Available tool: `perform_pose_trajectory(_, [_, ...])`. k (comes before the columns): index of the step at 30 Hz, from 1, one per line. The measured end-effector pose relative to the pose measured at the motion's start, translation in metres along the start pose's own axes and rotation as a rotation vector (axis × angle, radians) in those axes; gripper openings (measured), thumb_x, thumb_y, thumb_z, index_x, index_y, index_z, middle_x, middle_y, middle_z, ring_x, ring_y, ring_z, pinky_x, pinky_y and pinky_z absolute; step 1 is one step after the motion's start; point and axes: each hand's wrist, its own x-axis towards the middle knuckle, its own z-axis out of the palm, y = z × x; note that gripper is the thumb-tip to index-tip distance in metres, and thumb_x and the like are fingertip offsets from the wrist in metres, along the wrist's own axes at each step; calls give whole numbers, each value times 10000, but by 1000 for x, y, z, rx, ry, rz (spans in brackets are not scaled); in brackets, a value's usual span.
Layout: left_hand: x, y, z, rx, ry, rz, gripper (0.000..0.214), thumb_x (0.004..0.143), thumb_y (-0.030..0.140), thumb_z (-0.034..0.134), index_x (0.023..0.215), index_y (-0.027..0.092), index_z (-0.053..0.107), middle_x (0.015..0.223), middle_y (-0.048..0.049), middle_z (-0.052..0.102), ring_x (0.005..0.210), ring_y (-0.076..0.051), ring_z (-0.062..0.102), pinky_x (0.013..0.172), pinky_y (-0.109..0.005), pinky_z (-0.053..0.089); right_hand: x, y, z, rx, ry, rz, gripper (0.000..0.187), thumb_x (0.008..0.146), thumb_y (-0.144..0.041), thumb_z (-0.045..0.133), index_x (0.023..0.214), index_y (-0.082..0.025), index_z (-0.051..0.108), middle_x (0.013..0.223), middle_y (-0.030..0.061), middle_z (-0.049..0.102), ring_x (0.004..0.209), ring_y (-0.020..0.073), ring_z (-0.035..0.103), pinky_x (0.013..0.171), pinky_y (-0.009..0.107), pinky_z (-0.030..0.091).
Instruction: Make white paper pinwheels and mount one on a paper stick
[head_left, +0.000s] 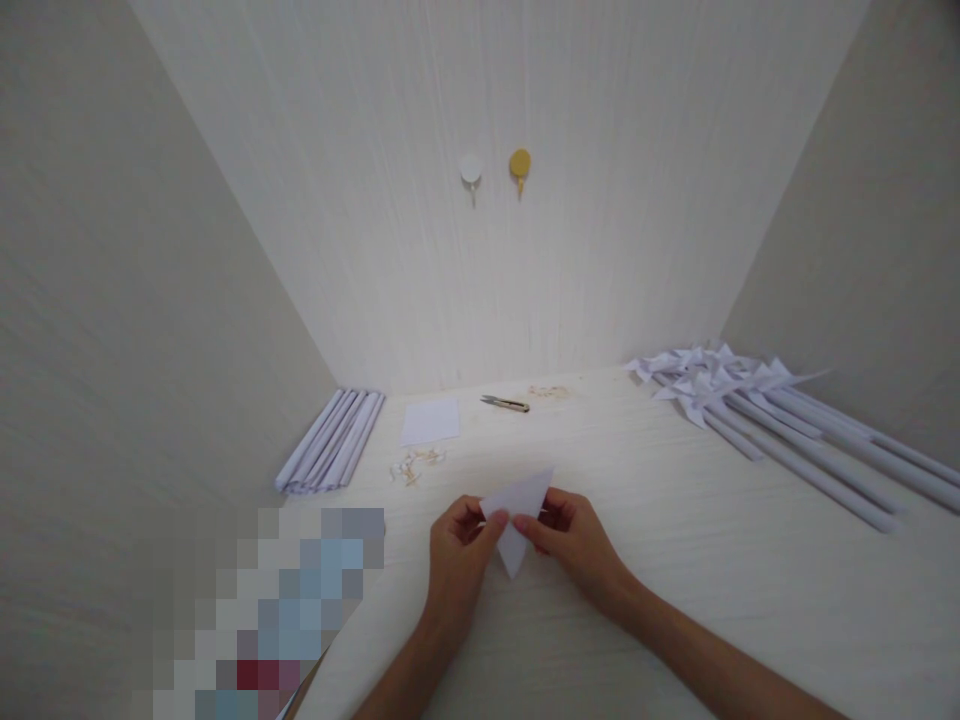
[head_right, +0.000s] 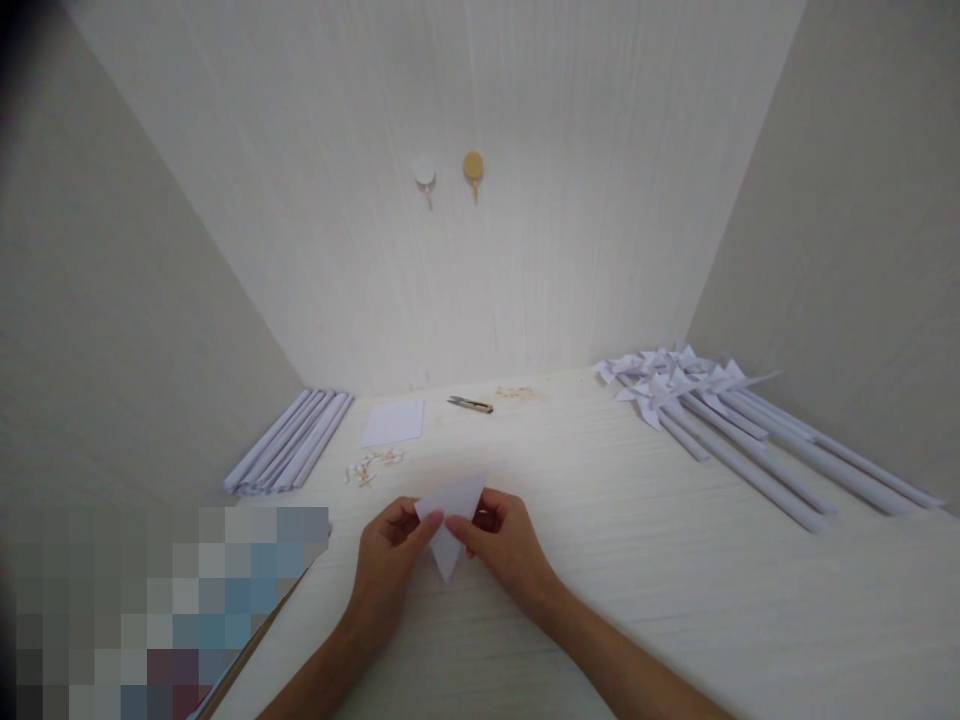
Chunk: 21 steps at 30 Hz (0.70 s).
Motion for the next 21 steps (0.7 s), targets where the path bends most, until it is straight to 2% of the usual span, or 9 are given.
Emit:
perform_pose_trajectory(3, [1,-2,-1,16,-2,3,178,536,254,681,533,146,539,538,9,580,524,-108,517,523,-217,409,2,2,-3,30,45,-14,229,557,-307,697,680,-134,611,583,-15,571,462,68,436,427,202,316])
perform_pose_trajectory(8, [2,-2,-1,29,1,6,141,516,203,676,508,143,548,505,20,552,499,-92,484,503,-204,381,6,1,-8,204,207,-52,221,574,-322,697,686,-140,642,476,-50,488,431,48,380,419,192,278])
perform_pose_trajectory(11, [1,-1,0,34,0,1,136,515,185,670,492,146,542,493,25,537,490,-88,472,493,-200,371,6,-2,-8,323,273,-21,240,530,-330,725,663,-138,668,500,-34,518,449,44,385,434,192,285])
perform_pose_trajectory(14, [0,-2,0,41,-3,4,125,516,184,670,499,145,552,501,22,542,498,-89,475,498,-199,373,5,-4,-6,378,303,13,226,478,-310,752,607,-140,676,555,-11,570,471,44,402,457,197,304])
perform_pose_trajectory(21, [2,-2,1,57,11,-7,141,506,180,666,482,148,531,493,22,538,490,-93,471,491,-203,372,7,-4,-7,391,323,12,192,462,-286,759,578,-148,692,547,2,591,476,52,404,462,210,308])
